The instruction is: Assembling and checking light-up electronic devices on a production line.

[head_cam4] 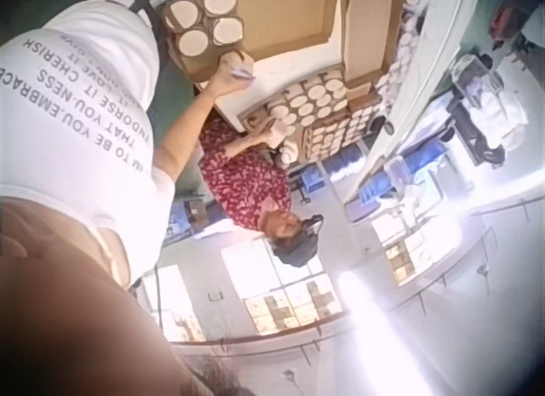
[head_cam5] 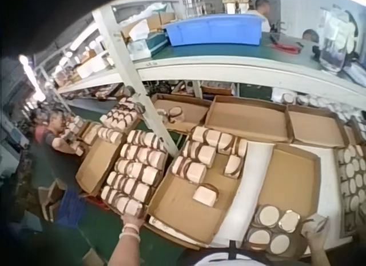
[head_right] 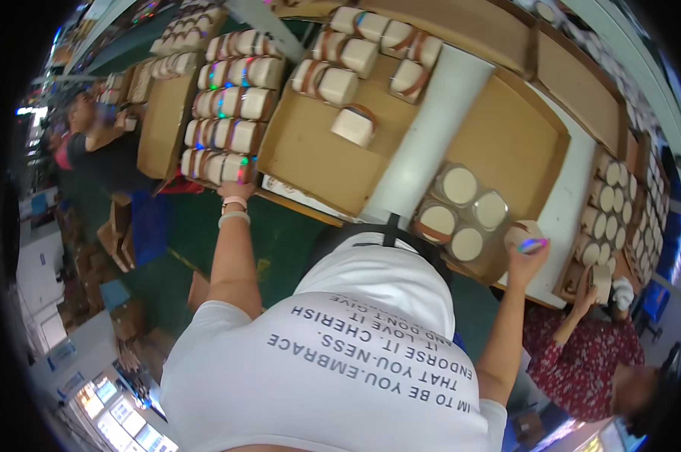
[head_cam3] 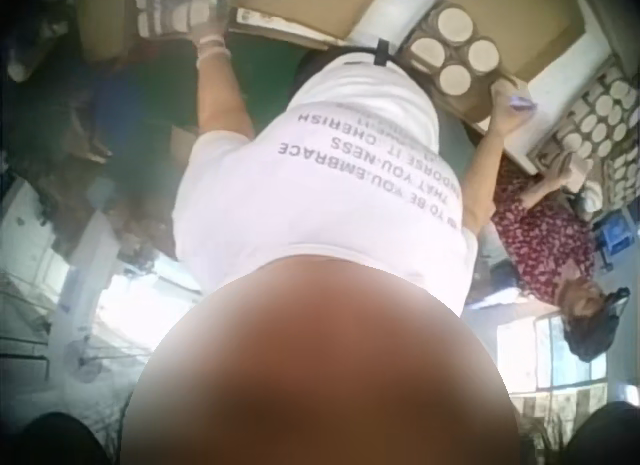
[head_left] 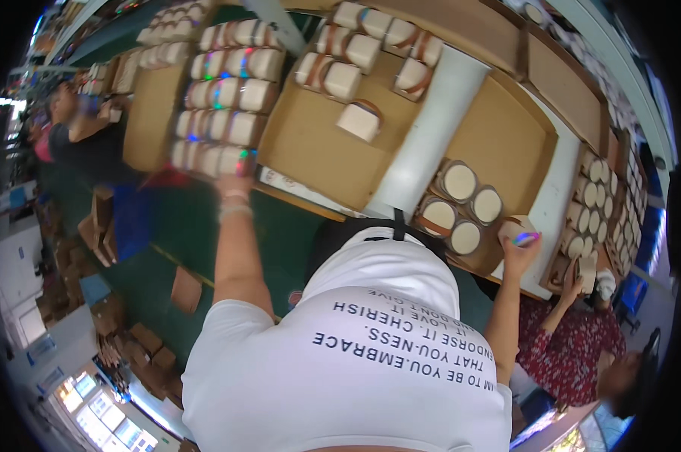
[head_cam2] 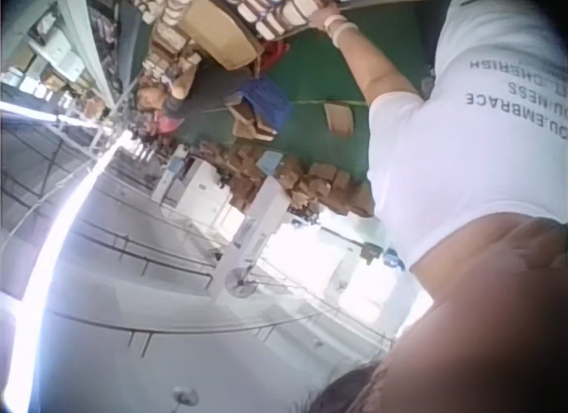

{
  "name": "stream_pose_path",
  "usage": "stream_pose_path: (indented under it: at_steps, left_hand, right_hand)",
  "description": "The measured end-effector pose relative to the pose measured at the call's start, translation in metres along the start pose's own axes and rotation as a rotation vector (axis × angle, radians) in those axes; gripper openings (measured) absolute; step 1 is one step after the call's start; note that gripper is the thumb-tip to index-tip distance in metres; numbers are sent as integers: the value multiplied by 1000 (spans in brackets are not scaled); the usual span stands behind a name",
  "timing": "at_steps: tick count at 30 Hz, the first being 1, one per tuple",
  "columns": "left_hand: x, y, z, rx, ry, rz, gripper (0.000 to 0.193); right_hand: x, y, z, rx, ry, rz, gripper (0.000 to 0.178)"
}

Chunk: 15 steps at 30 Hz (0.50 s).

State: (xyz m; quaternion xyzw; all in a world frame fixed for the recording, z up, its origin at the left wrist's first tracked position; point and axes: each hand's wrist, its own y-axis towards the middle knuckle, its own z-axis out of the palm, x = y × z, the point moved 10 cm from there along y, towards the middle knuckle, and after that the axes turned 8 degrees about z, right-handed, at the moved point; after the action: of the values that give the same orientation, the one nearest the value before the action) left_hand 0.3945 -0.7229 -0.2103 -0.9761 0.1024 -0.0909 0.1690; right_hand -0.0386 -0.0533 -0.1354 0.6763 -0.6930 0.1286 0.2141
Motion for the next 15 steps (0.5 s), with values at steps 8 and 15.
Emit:
stream_pose_path:
  at_steps: [8, 15]
  left_hand:
    - [15, 17, 34, -398, -222, 104, 75]
    - [-13, -21, -5, -420, -218, 147, 74]
  right_hand:
    - [49, -69, 32, 476, -343, -343, 81]
    - [48, -104, 46, 670, -390, -556, 85]
